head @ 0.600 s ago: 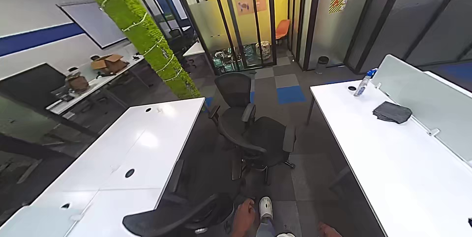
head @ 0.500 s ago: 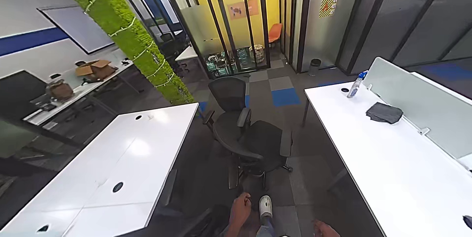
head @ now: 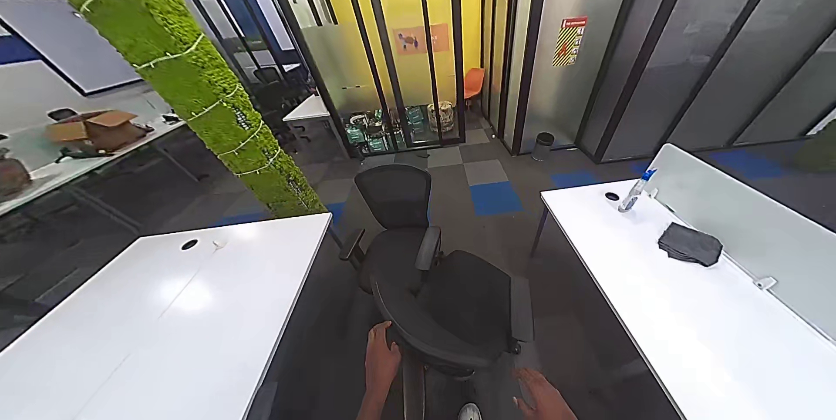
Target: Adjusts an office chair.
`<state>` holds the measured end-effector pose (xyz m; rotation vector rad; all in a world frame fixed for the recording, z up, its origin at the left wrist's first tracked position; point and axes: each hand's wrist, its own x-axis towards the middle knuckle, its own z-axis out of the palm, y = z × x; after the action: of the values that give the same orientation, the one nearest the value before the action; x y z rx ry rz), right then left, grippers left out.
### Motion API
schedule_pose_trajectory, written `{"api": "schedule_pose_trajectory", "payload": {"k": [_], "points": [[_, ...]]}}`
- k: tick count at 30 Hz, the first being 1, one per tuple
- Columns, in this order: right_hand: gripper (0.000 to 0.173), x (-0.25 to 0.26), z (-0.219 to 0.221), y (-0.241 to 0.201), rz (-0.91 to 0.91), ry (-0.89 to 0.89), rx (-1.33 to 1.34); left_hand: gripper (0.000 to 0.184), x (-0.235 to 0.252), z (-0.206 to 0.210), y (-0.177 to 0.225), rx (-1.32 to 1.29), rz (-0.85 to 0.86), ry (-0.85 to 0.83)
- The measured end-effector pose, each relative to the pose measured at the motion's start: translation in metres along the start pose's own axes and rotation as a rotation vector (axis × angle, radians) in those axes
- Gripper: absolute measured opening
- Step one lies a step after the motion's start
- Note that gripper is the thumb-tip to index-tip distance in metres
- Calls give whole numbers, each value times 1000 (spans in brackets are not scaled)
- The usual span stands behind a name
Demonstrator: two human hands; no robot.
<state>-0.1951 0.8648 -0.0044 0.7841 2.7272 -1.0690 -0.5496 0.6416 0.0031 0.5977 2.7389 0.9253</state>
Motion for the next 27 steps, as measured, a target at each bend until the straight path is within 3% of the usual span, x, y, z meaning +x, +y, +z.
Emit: {"api": "schedule_pose_trajectory", "payload": {"k": [3, 8, 11, 15, 19, 27], "points": [[64, 45, 1, -31, -107, 91, 1, 85, 50, -9, -22, 188, 28, 2], [71, 83, 16, -59, -170, -27, -58, 116, 107, -8, -35, 383, 87, -62], [68, 97, 26, -62, -197, -140, -142, 101, 128, -5, -34, 486, 181, -108], [70, 120, 20, -63, -229, -150, -211, 78, 130, 1, -22, 512, 140, -133], [57, 128, 19, -62, -267, -238, -220, 79, 119, 2, -17, 488, 103, -118], [49, 92, -9, -12, -102, -114, -13, 68, 97, 18, 27, 521, 73, -105]]}}
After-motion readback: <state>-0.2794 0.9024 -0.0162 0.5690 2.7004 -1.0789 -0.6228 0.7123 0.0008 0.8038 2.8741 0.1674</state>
